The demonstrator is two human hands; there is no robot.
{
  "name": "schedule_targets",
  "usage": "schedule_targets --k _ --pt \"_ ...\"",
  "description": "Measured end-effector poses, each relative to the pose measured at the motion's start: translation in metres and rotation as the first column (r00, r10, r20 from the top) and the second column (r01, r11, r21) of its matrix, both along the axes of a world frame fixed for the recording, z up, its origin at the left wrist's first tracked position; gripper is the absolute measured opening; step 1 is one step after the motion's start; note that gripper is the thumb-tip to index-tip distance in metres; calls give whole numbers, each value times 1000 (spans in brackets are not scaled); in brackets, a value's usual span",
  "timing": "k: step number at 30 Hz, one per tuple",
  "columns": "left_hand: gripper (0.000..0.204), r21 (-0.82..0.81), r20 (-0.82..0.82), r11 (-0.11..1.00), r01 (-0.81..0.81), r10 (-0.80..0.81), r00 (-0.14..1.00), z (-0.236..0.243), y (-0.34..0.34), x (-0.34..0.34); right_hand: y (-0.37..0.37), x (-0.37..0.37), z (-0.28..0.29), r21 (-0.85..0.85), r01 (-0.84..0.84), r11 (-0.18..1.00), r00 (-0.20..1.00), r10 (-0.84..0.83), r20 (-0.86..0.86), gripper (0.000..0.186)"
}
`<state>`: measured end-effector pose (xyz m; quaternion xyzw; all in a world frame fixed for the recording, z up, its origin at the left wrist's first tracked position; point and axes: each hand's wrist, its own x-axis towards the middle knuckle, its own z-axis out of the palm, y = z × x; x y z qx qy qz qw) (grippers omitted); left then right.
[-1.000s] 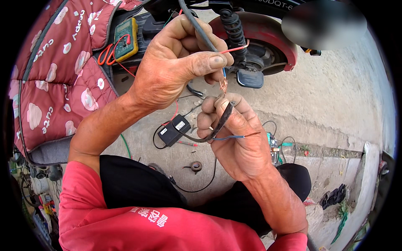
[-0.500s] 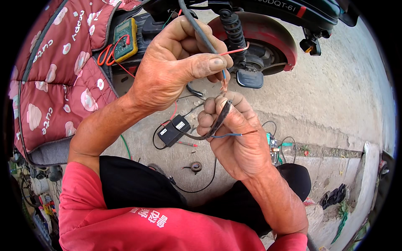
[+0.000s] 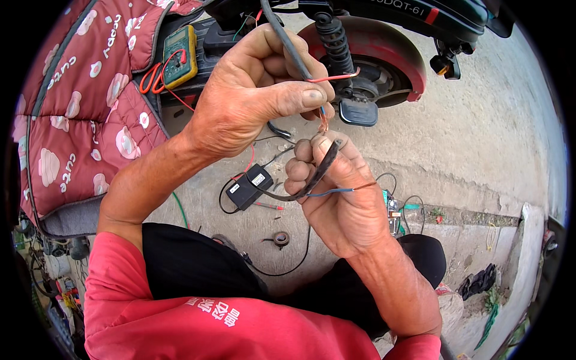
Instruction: The person squats on the floor to repair the wiring of a red electric scooter. They use a multimeter to test connections and manipulate wires near the front wheel and suspension. The person also briefly walks to a white vehicle to place a tool inside before returning to the scooter.
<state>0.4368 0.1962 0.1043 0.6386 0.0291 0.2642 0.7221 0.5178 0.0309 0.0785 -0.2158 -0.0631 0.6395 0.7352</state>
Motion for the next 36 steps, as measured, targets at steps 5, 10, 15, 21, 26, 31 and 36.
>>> schedule_targets --k 5,10,15,21,26,31,36 --pt "33 9 1 999 33 -33 999 -4 3 1 1 1 -1 6 -3 1000 1000 4 -16 21" --pt "32 -26 -20 994 104 -105 994 -2 5 0 -1 1 0 10 4 1000 1000 -3 -23 19" --pt "29 -56 -10 992 114 -115 993 -2 3 1 -2 2 2 -16 -11 1000 1000 11 -4 18" --pt "29 -62 -34 989 133 -135 990 1 5 -2 -1 1 4 -18 -14 1000 1000 14 -4 17" --pt "29 -75 -28 986 149 -152 988 1 6 -2 -1 2 5 -21 -21 1000 1000 20 -10 16" --pt "29 -73 -21 985 156 -158 987 -2 7 -1 -1 2 4 -7 -37 999 999 37 5 16" --pt "29 -55 -20 986 157 -158 987 -1 8 -3 0 2 4 -11 -38 999 999 38 6 16"
